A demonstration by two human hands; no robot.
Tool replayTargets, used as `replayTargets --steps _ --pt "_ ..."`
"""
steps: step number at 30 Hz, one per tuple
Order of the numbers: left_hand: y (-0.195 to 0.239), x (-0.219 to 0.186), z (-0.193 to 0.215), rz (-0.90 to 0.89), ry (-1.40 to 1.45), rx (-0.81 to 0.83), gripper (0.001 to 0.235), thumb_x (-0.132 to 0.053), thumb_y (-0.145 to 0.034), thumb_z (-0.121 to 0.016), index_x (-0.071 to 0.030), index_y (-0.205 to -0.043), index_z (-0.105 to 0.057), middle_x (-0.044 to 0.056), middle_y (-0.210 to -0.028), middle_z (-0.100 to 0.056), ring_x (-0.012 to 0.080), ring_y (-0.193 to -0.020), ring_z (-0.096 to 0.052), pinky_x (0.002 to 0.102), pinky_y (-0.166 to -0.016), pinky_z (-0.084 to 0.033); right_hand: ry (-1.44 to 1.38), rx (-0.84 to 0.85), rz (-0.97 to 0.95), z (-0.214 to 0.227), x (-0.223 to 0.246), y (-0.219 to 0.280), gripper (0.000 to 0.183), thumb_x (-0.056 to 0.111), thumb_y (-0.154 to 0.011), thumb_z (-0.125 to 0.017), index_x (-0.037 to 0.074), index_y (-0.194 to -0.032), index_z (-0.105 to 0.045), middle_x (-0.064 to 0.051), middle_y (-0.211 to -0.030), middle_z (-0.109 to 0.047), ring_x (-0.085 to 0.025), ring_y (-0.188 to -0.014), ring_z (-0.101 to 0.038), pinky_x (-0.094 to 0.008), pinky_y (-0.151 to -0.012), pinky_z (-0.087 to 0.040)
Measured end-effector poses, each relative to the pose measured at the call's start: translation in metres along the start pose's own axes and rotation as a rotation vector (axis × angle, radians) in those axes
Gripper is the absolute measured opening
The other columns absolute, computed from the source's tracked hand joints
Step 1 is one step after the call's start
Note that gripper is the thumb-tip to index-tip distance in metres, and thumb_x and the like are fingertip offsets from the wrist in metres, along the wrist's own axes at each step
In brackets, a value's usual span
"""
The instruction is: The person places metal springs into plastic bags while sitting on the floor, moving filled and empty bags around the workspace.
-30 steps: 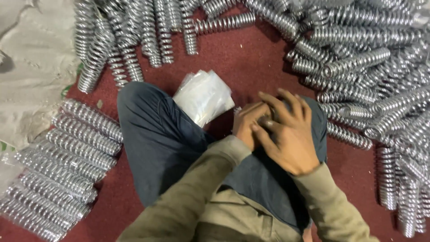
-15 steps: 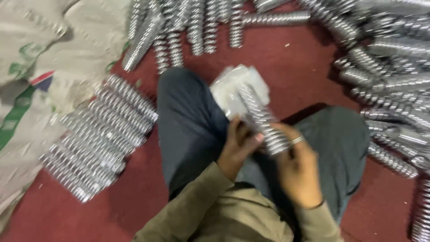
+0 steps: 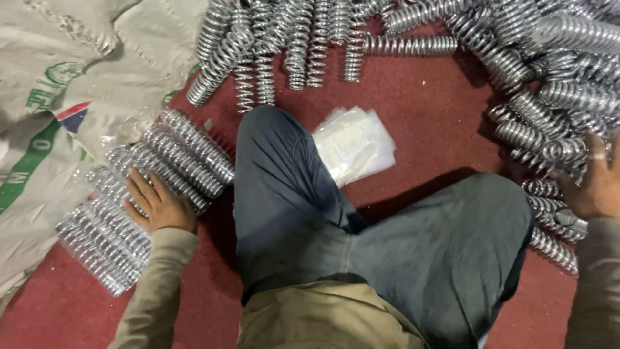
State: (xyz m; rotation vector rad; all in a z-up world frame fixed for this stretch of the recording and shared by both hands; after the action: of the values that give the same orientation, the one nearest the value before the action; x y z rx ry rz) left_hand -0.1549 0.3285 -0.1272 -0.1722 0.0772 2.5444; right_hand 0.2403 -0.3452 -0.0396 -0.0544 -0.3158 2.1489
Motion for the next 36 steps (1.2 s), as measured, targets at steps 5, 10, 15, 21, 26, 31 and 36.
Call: replayTargets --steps 5,10,15,21,26,31,36 --pt "0.005 -0.03 0.039 -0.153 0.064 -0.127 0.079 -0.05 -0.096 -0.064 -0.01 -0.16 -0.041 0.018 -0.173 -0.018 0.0435 -0.157 -0.012 0.07 -0.118 -0.004 -0.121 0.117 -0.182 0.006 0.036 0.001 0.091 -0.004 -0.079 -0.075 -0.012 -0.16 -0.035 -0.042 -0.162 -0.024 -0.067 -0.144 -0.029 -0.06 -0.118 -0.025" --pt "-0.056 -0.106 0.026 -0.966 0.03 0.196 0.047 -0.044 -0.103 -0.055 -0.012 -0.136 -0.064 0.007 -0.146 -0.062 0.0232 -0.152 -0.037 0.053 -0.124 -0.018 -0.161 -0.084 0.077 -0.011 0.137 -0.005 0.073 0.009 -0.081 -0.071 -0.006 -0.151 -0.059 -0.042 -0.148 -0.046 -0.058 -0.138 -0.045 -0.066 -0.111 -0.035" --pt "-0.073 -0.093 -0.016 -1.253 0.045 0.0 0.033 -0.039 -0.101 -0.061 -0.011 -0.11 -0.076 0.019 -0.132 -0.059 0.0399 -0.11 -0.058 0.051 -0.097 -0.046 -0.043 0.064 0.054 -0.039 0.133 -0.001 0.044 0.021 -0.092 -0.075 0.011 -0.135 -0.071 -0.017 -0.157 -0.058 -0.037 -0.14 -0.056 -0.055 -0.096 -0.037" --pt "-0.057 0.003 -0.034 -1.054 -0.09 0.056 0.036 -0.044 -0.097 -0.06 -0.016 -0.114 -0.074 0.011 -0.117 -0.062 0.0368 -0.105 -0.058 0.048 -0.098 -0.047 -0.304 0.175 -0.134 -0.05 0.091 0.019 0.037 0.015 -0.099 -0.072 -0.002 -0.131 -0.071 -0.025 -0.138 -0.06 -0.041 -0.115 -0.064 -0.048 -0.101 -0.048" --pt "-0.001 0.093 0.028 -0.978 0.014 0.064 0.024 -0.033 -0.095 -0.068 -0.013 -0.108 -0.069 0.008 -0.106 -0.06 0.0325 -0.099 -0.059 0.047 -0.094 -0.048 -0.239 0.308 -0.195 -0.055 0.098 0.009 0.034 0.021 -0.101 -0.069 0.006 -0.132 -0.071 -0.015 -0.132 -0.066 -0.034 -0.119 -0.064 -0.045 -0.105 -0.043" --pt "0.062 0.32 0.003 -0.712 -0.06 0.232 0.017 -0.03 -0.079 -0.073 -0.024 -0.095 -0.073 0.009 -0.113 -0.068 0.0376 -0.083 -0.069 0.05 -0.079 -0.054 -0.279 0.375 -0.219 -0.051 0.106 0.004 0.033 0.022 -0.101 -0.066 0.01 -0.132 -0.07 -0.017 -0.125 -0.069 -0.036 -0.112 -0.067 -0.045 -0.1 -0.047" --pt "0.062 0.418 -0.024 -0.527 -0.001 0.276 0.029 -0.034 -0.082 -0.071 -0.027 -0.111 -0.071 0.005 -0.124 -0.068 0.0311 -0.097 -0.068 0.044 -0.088 -0.053 -0.12 0.443 -0.199 -0.068 0.103 0.0 0.043 0.035 -0.098 -0.062 0.015 -0.134 -0.068 -0.016 -0.129 -0.069 -0.038 -0.119 -0.064 -0.052 -0.096 -0.047"
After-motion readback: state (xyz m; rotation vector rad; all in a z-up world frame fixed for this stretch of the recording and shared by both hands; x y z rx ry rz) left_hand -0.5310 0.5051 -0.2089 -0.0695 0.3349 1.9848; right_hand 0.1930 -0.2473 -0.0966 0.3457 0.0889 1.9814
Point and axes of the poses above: each hand's wrist, its own y-axis away from the middle knuckle, its own z-axis out of the back of the hand, x = y × z, the point moved 8 cm from there along -y, towards the middle knuckle
